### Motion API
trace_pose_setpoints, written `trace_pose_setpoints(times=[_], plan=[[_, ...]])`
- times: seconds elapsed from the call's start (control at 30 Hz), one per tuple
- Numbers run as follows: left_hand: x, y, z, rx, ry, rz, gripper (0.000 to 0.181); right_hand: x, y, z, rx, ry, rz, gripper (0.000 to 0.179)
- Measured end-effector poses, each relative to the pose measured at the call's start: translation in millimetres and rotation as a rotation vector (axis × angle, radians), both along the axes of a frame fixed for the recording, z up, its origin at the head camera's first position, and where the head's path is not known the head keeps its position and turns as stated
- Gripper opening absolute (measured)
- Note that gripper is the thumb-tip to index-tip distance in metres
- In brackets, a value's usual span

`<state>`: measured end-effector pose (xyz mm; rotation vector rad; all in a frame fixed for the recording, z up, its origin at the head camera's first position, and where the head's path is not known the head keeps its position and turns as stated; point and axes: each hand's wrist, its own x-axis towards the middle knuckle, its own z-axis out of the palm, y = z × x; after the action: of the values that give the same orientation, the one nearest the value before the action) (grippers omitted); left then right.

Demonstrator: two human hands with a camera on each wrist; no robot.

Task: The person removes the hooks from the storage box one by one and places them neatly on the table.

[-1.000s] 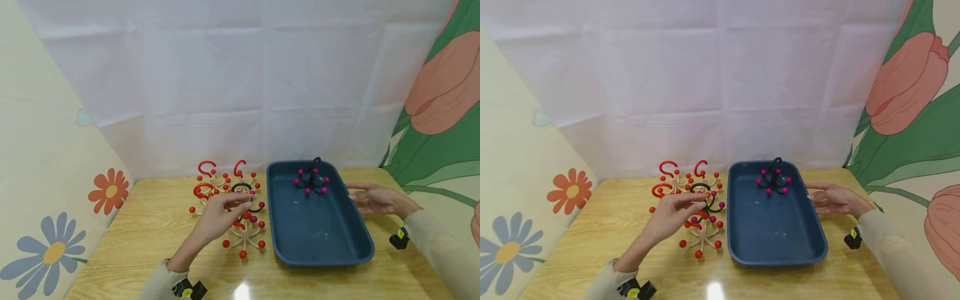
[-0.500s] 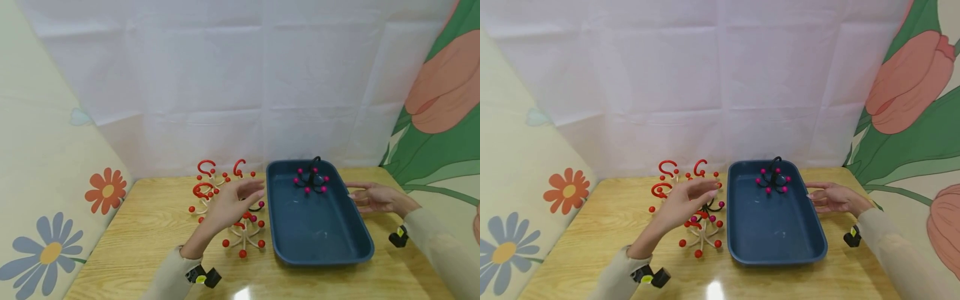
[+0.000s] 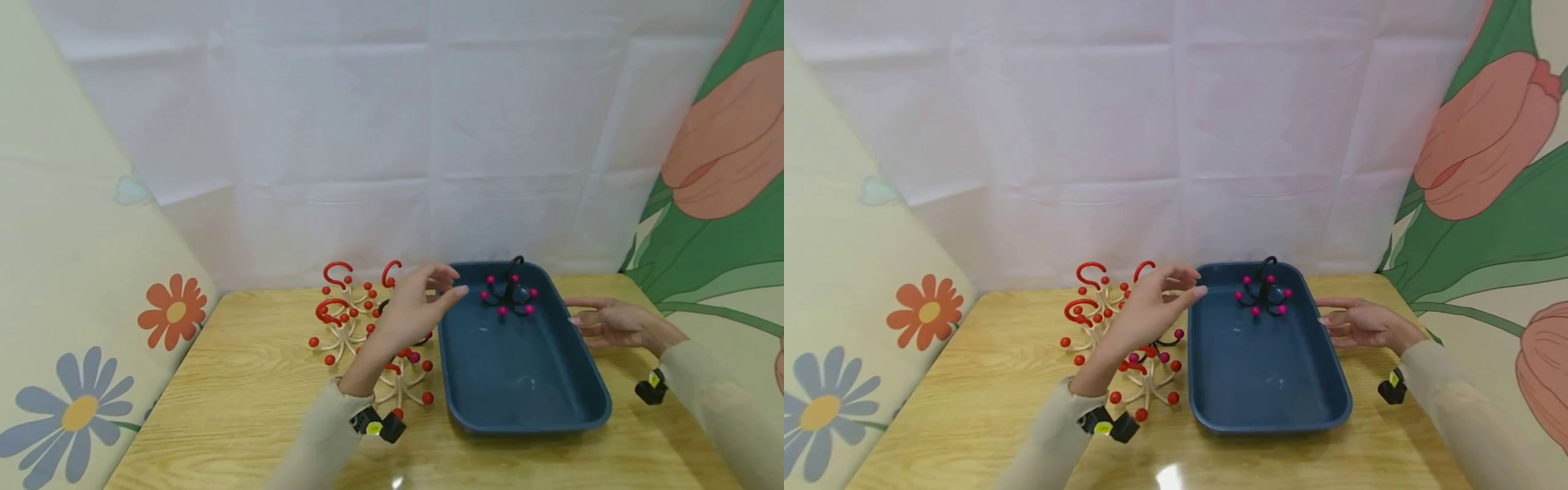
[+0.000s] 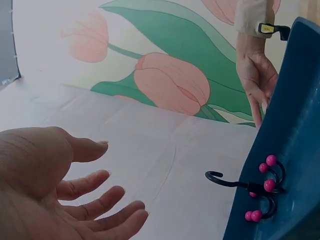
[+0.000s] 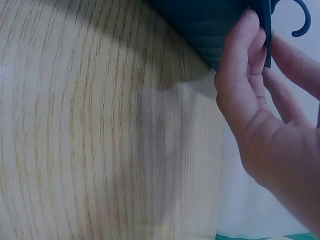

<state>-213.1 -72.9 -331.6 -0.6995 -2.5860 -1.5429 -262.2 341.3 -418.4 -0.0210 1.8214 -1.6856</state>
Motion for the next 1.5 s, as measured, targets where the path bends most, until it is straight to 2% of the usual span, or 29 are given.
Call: trace_pose_setpoints(times=[0.2, 0.4, 0.57, 0.8, 0.97, 1.03, 1.13, 1.3, 1.37, 1.5], plan=[[-15.4, 21.5, 2.9, -0.119, 0.058, 0.009, 0.044, 0.4, 1, -1.4, 0.0, 0.007, 0.007, 0.04], [-32.2, 44.3, 5.9, -0.201, 0.048, 0.005, 0.053, 0.2, 1, 0.5, -0.019, -0.007, 0.004, 0.037], [-47.0, 66.8, 3.8, -0.272, 0.082, -0.002, 0.054, 0.4, 2, 2.0, -0.036, -0.016, 0.006, 0.038], [-67.6, 97.2, -9.2, -0.24, 0.1, -0.046, 0.054, 1.8, 7, 2.3, -0.027, -0.005, -0.004, 0.04], [-75.7, 107.5, -19.3, -0.221, 0.078, -0.035, 0.051, 1.0, 3, 0.5, 0.028, 0.017, 0.005, 0.066], [-80.4, 110.7, -24.2, -0.21, 0.059, -0.019, 0.05, -0.4, 1, 0.0, 0.037, 0.011, -0.005, 0.072], [-90.0, 117.6, -34.2, -0.191, 0.042, 0.002, 0.05, -1.4, 0, 0.6, 0.033, -0.01, -0.032, 0.068], [-103.6, 128.9, -47.7, -0.189, 0.042, 0.04, 0.054, -0.3, 0, 1.2, 0.006, -0.025, -0.051, 0.048], [-106.3, 131.5, -49.1, -0.202, 0.045, 0.052, 0.055, -0.3, 0, 0.5, 0.005, -0.027, -0.054, 0.046], [-111.4, 135.5, -48.2, -0.224, 0.071, 0.056, 0.053, -1.3, -1, -1.1, 0.023, -0.024, -0.057, 0.055]])
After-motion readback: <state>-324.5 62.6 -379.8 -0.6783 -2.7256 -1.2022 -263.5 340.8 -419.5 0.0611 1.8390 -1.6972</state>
